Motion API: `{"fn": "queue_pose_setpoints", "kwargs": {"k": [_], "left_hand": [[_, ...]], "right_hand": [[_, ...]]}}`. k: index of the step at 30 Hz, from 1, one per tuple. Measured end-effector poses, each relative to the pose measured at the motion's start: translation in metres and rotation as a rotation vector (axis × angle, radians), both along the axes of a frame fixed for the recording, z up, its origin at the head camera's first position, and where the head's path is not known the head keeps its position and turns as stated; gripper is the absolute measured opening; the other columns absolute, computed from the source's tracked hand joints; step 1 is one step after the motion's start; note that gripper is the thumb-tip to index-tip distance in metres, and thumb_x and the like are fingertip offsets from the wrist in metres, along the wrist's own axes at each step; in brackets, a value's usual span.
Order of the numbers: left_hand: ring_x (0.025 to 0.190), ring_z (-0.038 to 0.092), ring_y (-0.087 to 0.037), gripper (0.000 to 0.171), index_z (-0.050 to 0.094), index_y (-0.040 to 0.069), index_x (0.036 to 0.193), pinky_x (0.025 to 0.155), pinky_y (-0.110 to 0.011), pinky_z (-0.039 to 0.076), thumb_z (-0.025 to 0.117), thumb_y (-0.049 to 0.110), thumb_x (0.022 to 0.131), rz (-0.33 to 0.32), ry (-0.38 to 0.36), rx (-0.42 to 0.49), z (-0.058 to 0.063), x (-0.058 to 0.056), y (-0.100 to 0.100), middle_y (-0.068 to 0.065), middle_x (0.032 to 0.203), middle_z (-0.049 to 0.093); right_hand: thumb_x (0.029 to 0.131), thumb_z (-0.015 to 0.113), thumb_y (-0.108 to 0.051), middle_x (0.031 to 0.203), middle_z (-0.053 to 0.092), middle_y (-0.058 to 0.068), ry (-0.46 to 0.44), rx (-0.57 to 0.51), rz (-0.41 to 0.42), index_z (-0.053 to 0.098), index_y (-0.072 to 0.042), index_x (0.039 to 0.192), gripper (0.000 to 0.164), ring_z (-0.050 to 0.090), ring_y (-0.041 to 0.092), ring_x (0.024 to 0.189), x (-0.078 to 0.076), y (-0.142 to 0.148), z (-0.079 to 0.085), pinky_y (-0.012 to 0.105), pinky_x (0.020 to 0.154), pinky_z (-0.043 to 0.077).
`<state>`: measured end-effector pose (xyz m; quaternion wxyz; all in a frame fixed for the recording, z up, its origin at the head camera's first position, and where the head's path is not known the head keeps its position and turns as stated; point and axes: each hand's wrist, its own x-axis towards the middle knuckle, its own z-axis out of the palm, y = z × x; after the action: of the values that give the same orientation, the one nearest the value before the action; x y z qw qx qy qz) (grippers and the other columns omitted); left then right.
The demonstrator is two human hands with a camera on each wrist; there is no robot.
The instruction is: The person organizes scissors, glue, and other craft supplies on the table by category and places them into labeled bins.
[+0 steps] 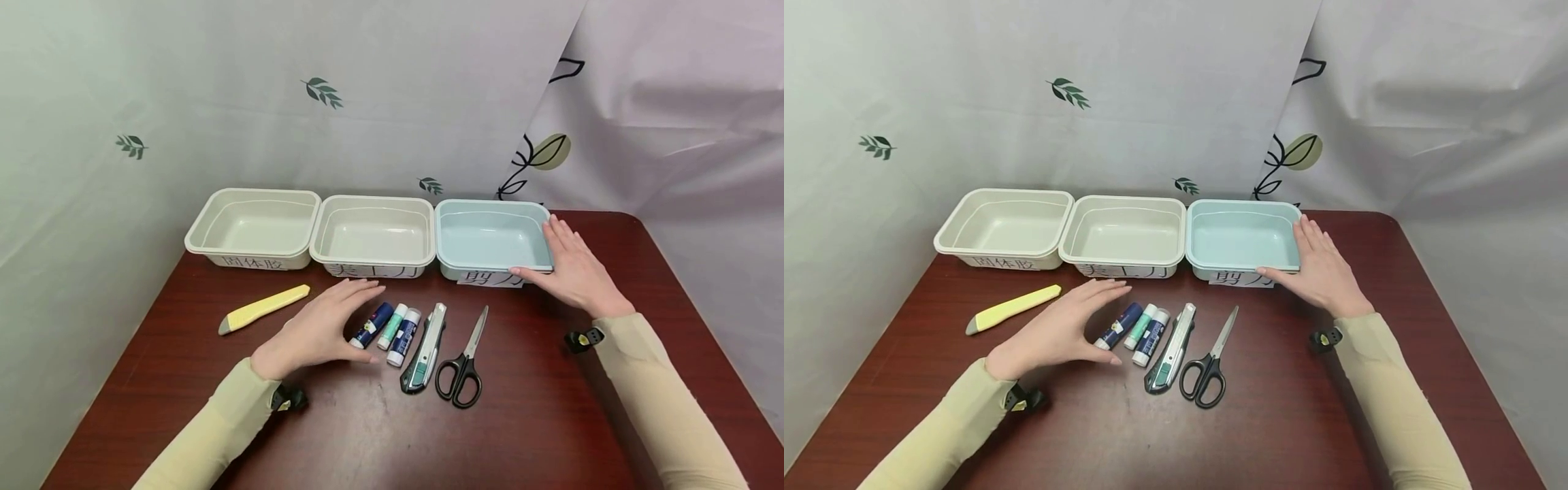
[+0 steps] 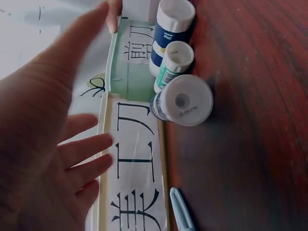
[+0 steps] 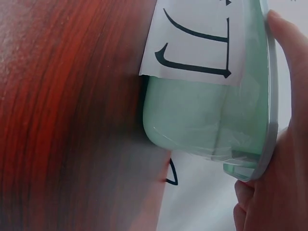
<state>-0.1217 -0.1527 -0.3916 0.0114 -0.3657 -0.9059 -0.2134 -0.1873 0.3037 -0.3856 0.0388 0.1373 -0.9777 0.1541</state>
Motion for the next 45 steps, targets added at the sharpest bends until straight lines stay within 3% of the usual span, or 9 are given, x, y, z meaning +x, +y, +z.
{"fn": "queue_pose_setpoints", "kwargs": {"k": [5, 10, 15, 20, 32, 45], "left_hand": [[0.136, 0.044, -0.019, 0.101, 0.052, 0.013, 0.15, 0.111, -0.042, 0.038, 0.092, 0.053, 0.067, 0.004, -0.105, -0.039, -0.004, -0.002, 0.001, -0.003, 0.147, 0.052], [0.131, 0.05, -0.022, 0.087, 0.055, 0.007, 0.146, 0.108, -0.043, 0.042, 0.091, 0.043, 0.075, 0.032, -0.119, -0.043, -0.008, -0.003, 0.006, -0.007, 0.14, 0.057], [0.109, 0.059, -0.018, 0.073, 0.06, 0.005, 0.14, 0.094, -0.038, 0.05, 0.089, 0.033, 0.079, 0.06, -0.114, -0.029, -0.014, -0.003, 0.009, -0.005, 0.123, 0.064], [0.087, 0.057, -0.015, 0.06, 0.064, 0.003, 0.134, 0.075, -0.033, 0.051, 0.087, 0.024, 0.082, 0.081, -0.137, 0.014, -0.018, -0.003, 0.011, -0.004, 0.109, 0.067], [0.079, 0.057, -0.014, 0.052, 0.066, 0.0, 0.132, 0.068, -0.028, 0.048, 0.084, 0.018, 0.086, 0.088, -0.213, 0.032, -0.015, -0.006, 0.009, -0.004, 0.102, 0.067], [0.078, 0.056, -0.013, 0.051, 0.065, 0.003, 0.135, 0.069, -0.031, 0.048, 0.081, 0.016, 0.089, 0.093, -0.222, 0.002, -0.011, -0.007, 0.006, -0.003, 0.106, 0.066]], "right_hand": [[0.091, 0.062, -0.066, 0.167, 0.005, 0.022, 0.007, 0.003, 0.001, 0.016, 0.006, 0.159, 0.109, 0.002, 0.035, 0.154, 0.0, -0.001, -0.001, 0.046, 0.122, 0.002], [0.091, 0.061, -0.066, 0.167, 0.005, 0.021, 0.007, 0.009, 0.001, 0.016, 0.006, 0.159, 0.109, 0.002, 0.035, 0.154, 0.0, -0.001, 0.0, 0.049, 0.122, 0.005], [0.091, 0.061, -0.066, 0.167, 0.004, 0.021, 0.005, 0.012, 0.002, 0.016, 0.007, 0.159, 0.109, 0.002, 0.035, 0.153, -0.001, -0.001, 0.0, 0.051, 0.122, 0.007], [0.092, 0.061, -0.066, 0.167, 0.003, 0.021, -0.003, 0.011, 0.002, 0.015, 0.006, 0.159, 0.109, 0.001, 0.035, 0.153, -0.001, -0.001, 0.001, 0.051, 0.122, 0.005], [0.092, 0.06, -0.067, 0.168, 0.0, 0.02, -0.025, 0.019, -0.004, 0.013, 0.006, 0.16, 0.11, 0.0, 0.036, 0.153, -0.001, -0.002, 0.002, 0.049, 0.122, 0.002], [0.094, 0.058, -0.065, 0.167, 0.003, 0.022, -0.028, 0.03, 0.007, 0.014, 0.007, 0.159, 0.106, 0.001, 0.037, 0.153, -0.001, -0.001, 0.003, 0.052, 0.122, 0.006]]}}
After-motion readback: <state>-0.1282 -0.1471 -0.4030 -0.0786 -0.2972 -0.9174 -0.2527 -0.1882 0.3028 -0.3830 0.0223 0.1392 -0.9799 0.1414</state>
